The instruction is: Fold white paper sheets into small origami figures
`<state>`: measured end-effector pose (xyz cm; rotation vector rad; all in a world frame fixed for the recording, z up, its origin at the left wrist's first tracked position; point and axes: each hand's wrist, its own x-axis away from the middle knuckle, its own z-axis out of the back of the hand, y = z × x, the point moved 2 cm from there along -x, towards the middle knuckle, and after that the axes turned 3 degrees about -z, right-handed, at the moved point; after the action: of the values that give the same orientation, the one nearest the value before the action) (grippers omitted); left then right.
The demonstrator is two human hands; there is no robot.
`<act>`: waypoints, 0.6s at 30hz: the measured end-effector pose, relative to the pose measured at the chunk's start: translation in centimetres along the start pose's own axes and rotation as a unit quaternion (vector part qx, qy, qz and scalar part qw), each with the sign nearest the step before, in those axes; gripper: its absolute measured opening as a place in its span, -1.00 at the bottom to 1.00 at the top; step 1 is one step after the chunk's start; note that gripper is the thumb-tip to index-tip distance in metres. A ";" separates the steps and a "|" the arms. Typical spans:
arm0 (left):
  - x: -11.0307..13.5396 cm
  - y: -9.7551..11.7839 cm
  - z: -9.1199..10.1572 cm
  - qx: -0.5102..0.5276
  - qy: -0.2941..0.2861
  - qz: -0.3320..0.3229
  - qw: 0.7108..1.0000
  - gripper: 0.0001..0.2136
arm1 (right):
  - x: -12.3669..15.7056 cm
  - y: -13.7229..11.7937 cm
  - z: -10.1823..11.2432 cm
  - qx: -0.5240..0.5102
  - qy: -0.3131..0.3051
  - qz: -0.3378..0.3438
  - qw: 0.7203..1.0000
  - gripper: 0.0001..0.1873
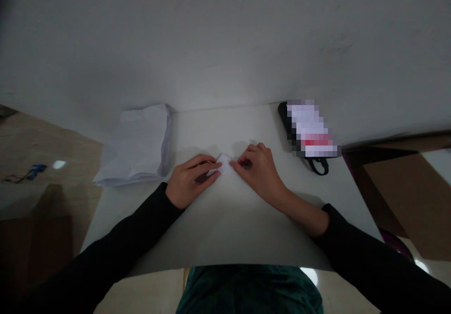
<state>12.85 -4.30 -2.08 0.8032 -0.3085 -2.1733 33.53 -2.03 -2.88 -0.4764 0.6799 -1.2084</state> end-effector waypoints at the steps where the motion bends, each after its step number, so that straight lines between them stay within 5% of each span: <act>1: 0.0 0.0 -0.1 -0.002 -0.001 -0.001 1.000 -0.82 | 0.0 0.0 0.0 0.001 0.000 -0.002 1.000 -0.72; 18: -0.2 0.0 -0.2 -0.033 0.008 -0.021 0.999 -0.82 | -0.4 -0.2 0.0 0.001 -0.013 -0.005 1.000 -0.71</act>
<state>13.07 -4.16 -2.20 0.7961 -0.2134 -2.2038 33.32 -1.73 -2.71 -0.4943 0.6539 -1.2109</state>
